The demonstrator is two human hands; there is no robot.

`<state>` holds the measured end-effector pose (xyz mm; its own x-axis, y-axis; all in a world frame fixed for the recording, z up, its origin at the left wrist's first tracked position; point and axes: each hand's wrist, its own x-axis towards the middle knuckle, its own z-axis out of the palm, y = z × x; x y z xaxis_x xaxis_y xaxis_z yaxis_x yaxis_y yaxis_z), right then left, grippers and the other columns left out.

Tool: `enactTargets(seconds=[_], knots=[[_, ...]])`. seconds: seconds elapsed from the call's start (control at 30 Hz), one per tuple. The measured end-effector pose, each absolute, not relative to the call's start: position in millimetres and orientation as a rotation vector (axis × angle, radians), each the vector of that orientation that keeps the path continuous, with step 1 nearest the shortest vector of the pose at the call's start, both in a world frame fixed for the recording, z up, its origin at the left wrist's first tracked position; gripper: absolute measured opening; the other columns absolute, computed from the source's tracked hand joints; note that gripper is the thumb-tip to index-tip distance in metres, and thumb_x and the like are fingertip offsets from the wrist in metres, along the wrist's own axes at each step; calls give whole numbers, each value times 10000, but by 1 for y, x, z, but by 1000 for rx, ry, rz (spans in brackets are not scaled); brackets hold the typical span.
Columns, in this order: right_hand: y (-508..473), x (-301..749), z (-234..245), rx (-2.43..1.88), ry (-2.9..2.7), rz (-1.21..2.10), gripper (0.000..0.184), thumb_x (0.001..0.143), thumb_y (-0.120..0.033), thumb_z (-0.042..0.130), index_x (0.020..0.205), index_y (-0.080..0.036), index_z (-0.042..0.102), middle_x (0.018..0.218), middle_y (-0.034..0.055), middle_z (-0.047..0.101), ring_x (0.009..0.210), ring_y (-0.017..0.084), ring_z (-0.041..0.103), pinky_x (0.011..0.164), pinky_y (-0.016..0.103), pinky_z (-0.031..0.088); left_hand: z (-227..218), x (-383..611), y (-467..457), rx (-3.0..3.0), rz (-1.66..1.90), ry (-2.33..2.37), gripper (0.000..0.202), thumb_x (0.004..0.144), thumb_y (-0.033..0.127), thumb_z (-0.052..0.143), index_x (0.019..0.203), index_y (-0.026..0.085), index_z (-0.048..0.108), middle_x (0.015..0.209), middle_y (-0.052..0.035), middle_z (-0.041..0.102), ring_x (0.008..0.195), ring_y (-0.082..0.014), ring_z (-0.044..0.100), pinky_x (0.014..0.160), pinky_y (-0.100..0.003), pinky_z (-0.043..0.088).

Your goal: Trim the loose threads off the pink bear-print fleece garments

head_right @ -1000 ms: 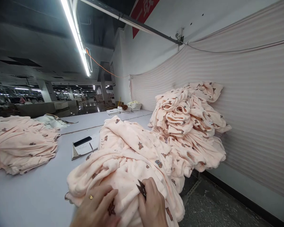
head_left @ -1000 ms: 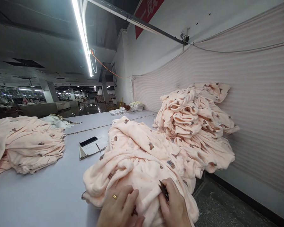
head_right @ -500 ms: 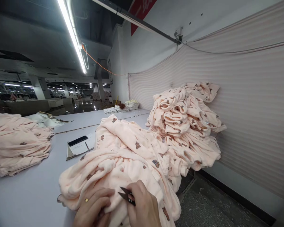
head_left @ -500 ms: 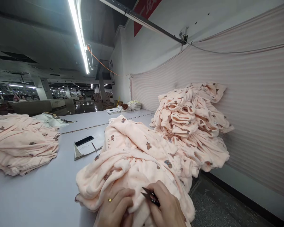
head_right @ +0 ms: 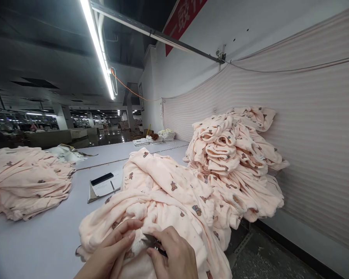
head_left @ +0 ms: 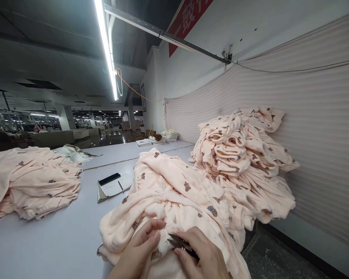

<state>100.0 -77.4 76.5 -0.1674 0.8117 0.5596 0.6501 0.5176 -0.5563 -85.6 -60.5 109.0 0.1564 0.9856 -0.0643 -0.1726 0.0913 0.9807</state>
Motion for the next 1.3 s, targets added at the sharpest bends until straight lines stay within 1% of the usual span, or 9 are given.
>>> enactTargets(seconds=[0.17,0.3,0.43,0.6,0.8,1.03,1.17,1.23,1.3], knots=[[-76,98,80,-1176,-1884,301,253,834,-241,577,1066,-289,665,854,3,673,771,156,673,661,197,504,113,-89,-60,1048,1056,943,189,732,335,671,897,245,647,695,20,596,719,-164,561,671,-244,446],[-75,103,78,-1216,-1842,289,211,892,-262,507,1017,-267,676,841,13,669,774,160,672,677,209,509,114,-92,-59,1053,1008,893,169,752,286,644,917,251,635,716,25,631,771,-168,588,751,-263,447],[-80,106,76,-1200,-1943,157,216,861,-257,567,1066,-266,634,883,8,674,765,161,674,658,200,509,116,-93,-59,1124,970,919,210,773,283,599,980,256,621,699,20,642,778,-189,615,754,-290,452],[-84,103,74,-1214,-2059,-216,189,902,-283,505,1055,-255,611,857,17,686,691,180,663,606,240,484,121,-92,-60,1128,968,989,330,718,294,645,1044,254,614,1031,-21,666,1121,-229,550,912,-315,431],[-82,87,70,-1180,-2035,-549,255,948,-296,383,936,-213,624,815,43,703,613,191,641,543,279,407,122,-84,-64,1232,957,1062,366,735,331,623,1089,241,618,768,-9,666,861,-233,625,822,-356,465],[-86,101,56,-1235,-1766,-40,282,928,-409,412,917,-258,650,790,27,672,673,179,646,598,237,458,119,-99,-45,1173,1174,973,126,767,323,630,851,236,595,867,5,679,865,-185,617,766,-267,472],[-88,131,39,-1409,-1253,256,274,840,-488,531,921,-245,627,881,32,688,809,199,648,686,218,479,131,-110,-24,1022,1522,879,300,743,315,649,1008,307,508,706,47,634,617,-160,616,601,-258,476],[-86,139,32,-1411,-1120,393,298,815,-518,547,875,-233,611,823,22,683,793,199,641,703,220,479,131,-100,-27,1374,1455,1030,330,752,332,611,1072,325,531,714,38,623,605,-164,599,588,-264,463],[-83,142,26,-1350,-1097,526,331,815,-545,525,849,-223,598,741,7,659,732,188,628,685,223,478,125,-85,-35,2021,1077,1185,335,686,331,645,1019,312,620,804,-1,642,734,-223,612,675,-320,473]])
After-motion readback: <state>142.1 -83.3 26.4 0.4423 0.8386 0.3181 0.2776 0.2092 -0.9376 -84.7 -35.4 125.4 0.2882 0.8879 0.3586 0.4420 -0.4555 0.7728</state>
